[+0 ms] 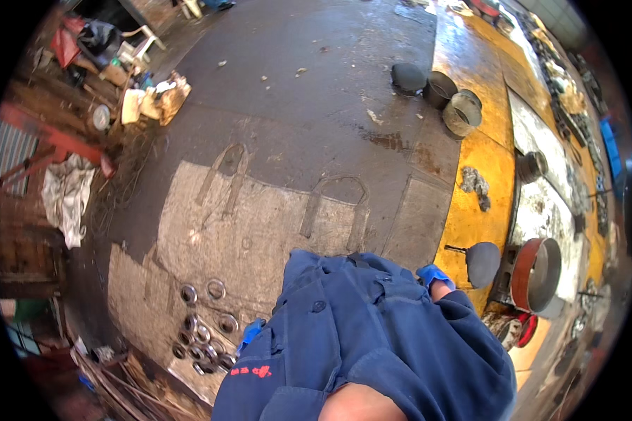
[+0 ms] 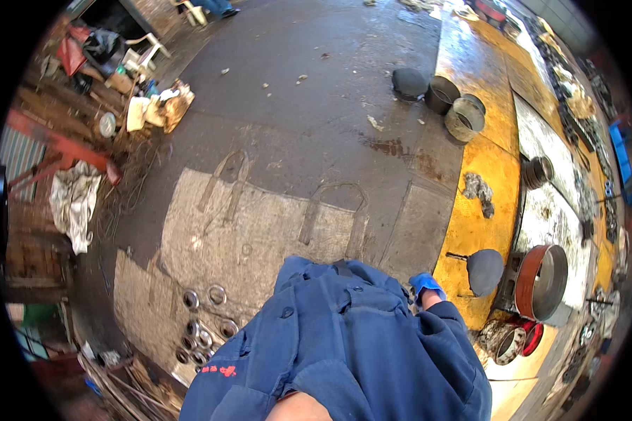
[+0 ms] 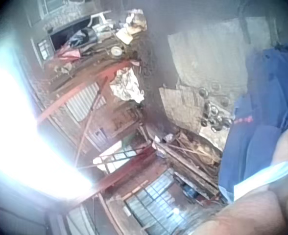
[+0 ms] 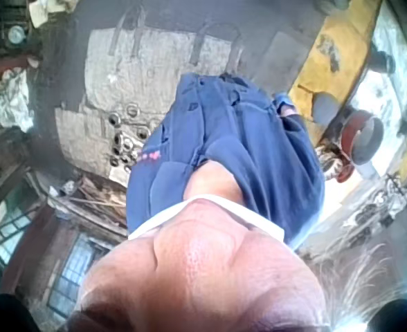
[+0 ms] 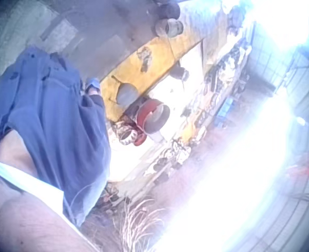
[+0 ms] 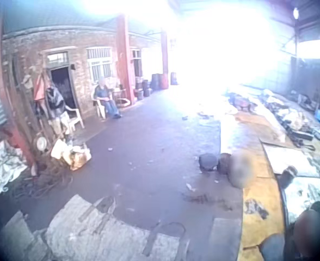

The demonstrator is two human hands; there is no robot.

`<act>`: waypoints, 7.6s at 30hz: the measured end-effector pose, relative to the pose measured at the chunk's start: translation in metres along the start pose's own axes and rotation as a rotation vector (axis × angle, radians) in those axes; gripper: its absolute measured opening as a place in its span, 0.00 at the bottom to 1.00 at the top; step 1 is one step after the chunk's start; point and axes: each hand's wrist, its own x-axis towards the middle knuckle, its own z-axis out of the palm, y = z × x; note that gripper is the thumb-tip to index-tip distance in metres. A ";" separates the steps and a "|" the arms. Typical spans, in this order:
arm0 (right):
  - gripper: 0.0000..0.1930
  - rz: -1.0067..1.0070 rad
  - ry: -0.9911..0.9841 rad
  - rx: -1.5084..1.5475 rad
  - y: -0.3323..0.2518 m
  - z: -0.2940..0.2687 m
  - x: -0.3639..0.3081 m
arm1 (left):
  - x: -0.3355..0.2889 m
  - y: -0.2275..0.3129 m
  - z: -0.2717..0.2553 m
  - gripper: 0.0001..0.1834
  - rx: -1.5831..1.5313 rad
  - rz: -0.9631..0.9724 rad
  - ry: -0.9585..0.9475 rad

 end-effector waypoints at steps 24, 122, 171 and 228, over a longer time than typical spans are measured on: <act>0.21 -0.097 0.006 -0.046 -0.261 -0.103 0.221 | 0.296 0.704 0.099 0.12 0.083 0.004 -0.221; 0.18 0.359 -0.153 0.584 -0.693 -2.193 1.418 | 0.301 2.422 2.250 0.16 0.655 0.416 -0.392; 0.30 -0.695 0.516 0.157 -1.155 -2.499 2.237 | 0.643 2.383 2.706 0.22 -0.311 -0.399 -0.513; 0.17 -0.364 0.295 1.200 -1.123 -2.633 2.158 | 0.675 2.433 2.725 0.24 -0.327 -0.361 -0.661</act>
